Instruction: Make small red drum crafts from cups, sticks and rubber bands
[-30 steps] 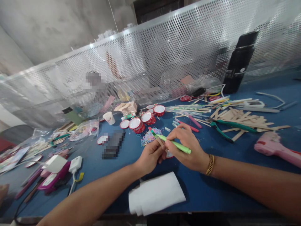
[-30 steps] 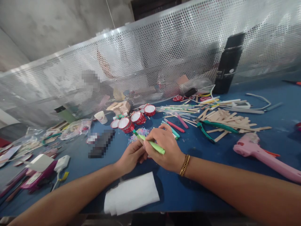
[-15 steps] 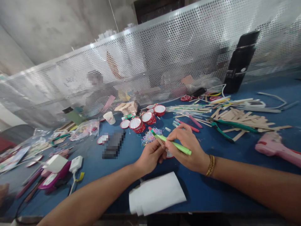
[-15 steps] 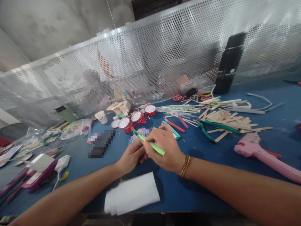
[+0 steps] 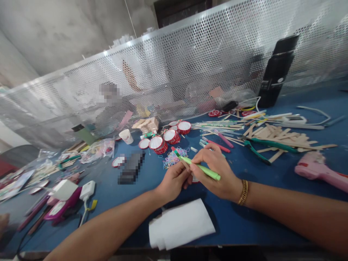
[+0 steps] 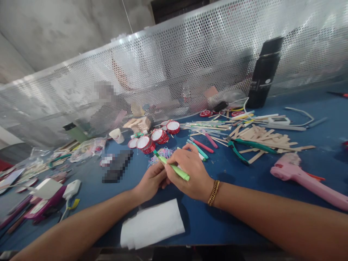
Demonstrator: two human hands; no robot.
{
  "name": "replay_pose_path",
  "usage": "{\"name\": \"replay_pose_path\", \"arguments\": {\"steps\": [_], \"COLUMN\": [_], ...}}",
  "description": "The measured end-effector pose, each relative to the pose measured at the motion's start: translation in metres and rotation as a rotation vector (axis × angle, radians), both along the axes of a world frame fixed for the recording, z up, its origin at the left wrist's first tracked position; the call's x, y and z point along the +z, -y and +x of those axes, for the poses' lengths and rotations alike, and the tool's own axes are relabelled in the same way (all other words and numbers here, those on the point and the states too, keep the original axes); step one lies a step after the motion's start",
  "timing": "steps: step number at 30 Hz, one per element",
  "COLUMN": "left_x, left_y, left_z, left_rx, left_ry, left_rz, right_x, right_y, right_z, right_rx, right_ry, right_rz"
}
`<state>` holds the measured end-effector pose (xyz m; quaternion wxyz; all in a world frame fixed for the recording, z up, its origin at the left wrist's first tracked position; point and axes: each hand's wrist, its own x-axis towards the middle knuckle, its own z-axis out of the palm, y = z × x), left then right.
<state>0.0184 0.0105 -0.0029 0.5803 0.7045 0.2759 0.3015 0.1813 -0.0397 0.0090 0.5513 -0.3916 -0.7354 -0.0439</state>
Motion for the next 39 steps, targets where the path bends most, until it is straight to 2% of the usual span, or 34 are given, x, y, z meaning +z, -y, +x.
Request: {"name": "replay_pose_path", "arguments": {"steps": [8,16,32,39], "left_x": [-0.0019,-0.0016,0.0019,-0.0017], "left_y": [-0.0015,-0.0016,-0.0006,-0.0028], "left_z": [-0.0008,-0.0010,0.0003,-0.0019], "left_rx": [0.011,0.000,0.019,0.002], "left_ry": [-0.034,-0.022,-0.036,-0.037], "left_rz": [-0.021,0.007,-0.023,0.003], "right_x": [0.0000,0.0000,-0.0006,0.0007], "right_y": [-0.0014,-0.0004,-0.0011,0.0004], "right_z": [0.0022,0.0006,0.0027,0.0001], "right_rx": [-0.020,0.020,-0.009,0.010], "right_ry": [0.017,0.026,0.035,0.024], "right_rz": [-0.042,-0.003,-0.041,-0.017]}}
